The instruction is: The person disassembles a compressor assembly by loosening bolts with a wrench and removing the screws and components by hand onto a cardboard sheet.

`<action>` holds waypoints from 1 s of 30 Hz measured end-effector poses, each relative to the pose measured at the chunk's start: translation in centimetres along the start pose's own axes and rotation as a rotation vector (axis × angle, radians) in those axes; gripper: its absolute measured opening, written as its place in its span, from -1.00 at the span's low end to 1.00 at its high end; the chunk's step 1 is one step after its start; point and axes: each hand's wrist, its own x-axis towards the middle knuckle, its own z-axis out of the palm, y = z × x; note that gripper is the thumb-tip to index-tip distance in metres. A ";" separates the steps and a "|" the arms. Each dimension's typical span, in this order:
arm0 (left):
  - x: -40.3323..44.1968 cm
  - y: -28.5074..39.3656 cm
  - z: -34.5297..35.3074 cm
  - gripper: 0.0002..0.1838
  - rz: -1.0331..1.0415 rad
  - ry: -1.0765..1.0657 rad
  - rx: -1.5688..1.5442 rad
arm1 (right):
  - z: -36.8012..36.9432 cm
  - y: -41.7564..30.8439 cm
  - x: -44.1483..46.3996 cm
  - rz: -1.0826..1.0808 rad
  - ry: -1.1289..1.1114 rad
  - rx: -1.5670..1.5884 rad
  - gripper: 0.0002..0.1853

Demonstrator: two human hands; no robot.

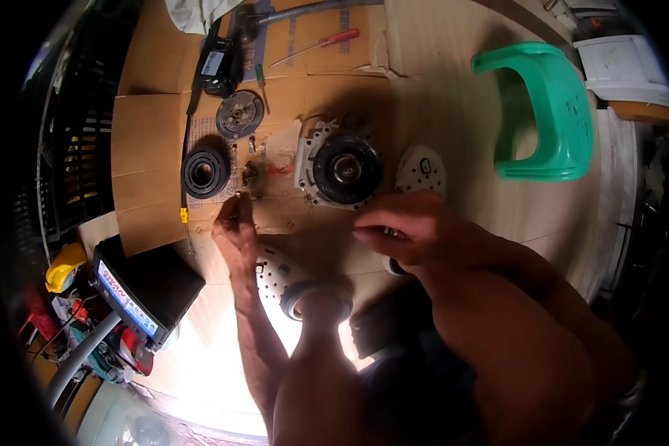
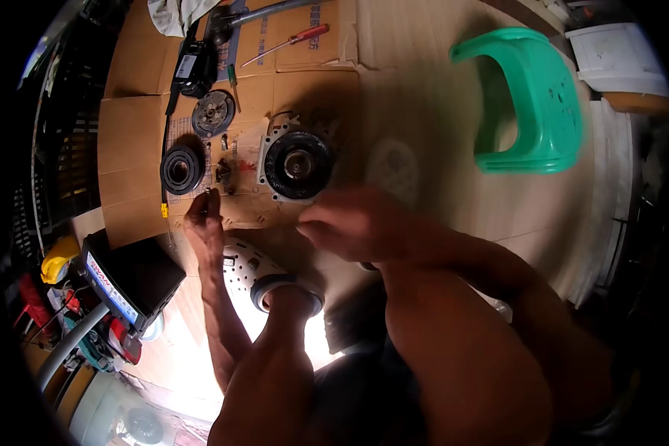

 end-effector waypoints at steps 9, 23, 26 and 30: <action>3.7 -2.8 -0.1 -0.73 0.276 0.161 0.464 | -4.7 4.8 1.6 0.307 0.210 -0.475 -0.83; 2.8 -5.1 1.0 -0.68 0.229 0.235 0.282 | -4.1 9.5 -0.6 0.353 0.174 -0.405 -0.84; 2.6 -5.5 0.9 -0.67 0.296 0.249 0.294 | -4.3 10.0 -1.1 0.353 0.193 -0.410 -0.84; 2.5 -5.9 1.0 -0.62 0.235 0.247 0.180 | -4.4 9.8 -1.2 0.399 0.209 -0.427 -0.85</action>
